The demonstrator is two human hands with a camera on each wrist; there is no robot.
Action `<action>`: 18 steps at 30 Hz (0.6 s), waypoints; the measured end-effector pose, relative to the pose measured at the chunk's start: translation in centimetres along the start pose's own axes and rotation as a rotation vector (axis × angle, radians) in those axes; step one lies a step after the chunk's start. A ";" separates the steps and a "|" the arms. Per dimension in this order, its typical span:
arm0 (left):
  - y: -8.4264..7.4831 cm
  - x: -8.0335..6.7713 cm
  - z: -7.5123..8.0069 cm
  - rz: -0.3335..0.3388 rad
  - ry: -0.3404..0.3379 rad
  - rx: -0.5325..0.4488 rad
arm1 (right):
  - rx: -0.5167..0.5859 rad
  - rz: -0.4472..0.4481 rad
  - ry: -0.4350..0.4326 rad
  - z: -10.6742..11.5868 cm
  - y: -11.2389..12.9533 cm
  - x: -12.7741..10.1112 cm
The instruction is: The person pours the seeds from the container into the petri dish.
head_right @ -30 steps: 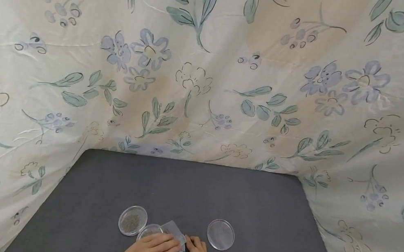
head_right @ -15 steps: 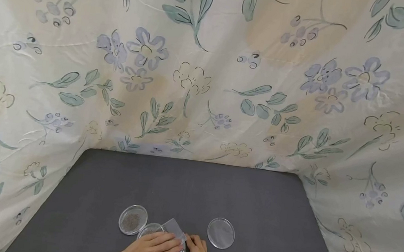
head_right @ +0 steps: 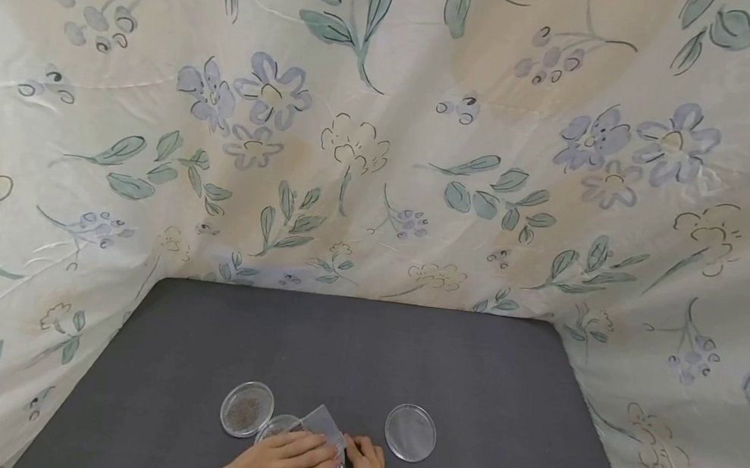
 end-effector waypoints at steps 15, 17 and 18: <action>-0.3 0.1 0.0 -0.050 0.008 -0.010 | -0.010 0.065 -0.076 -0.1 -0.3 -0.2; -0.3 0.1 0.0 -0.052 0.011 -0.010 | -0.006 0.065 -0.081 -0.1 -0.3 -0.3; -0.3 0.1 0.0 -0.050 0.013 -0.010 | -0.004 0.065 -0.083 -0.1 -0.3 -0.3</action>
Point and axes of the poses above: each hand's wrist, its own x-axis towards the middle knuckle, its own z-axis out of the back of the hand, y = z × x, the point moved 5 cm from there along x, towards the middle knuckle, and after that the axes turned 7 degrees about z, right-handed, at the moved point
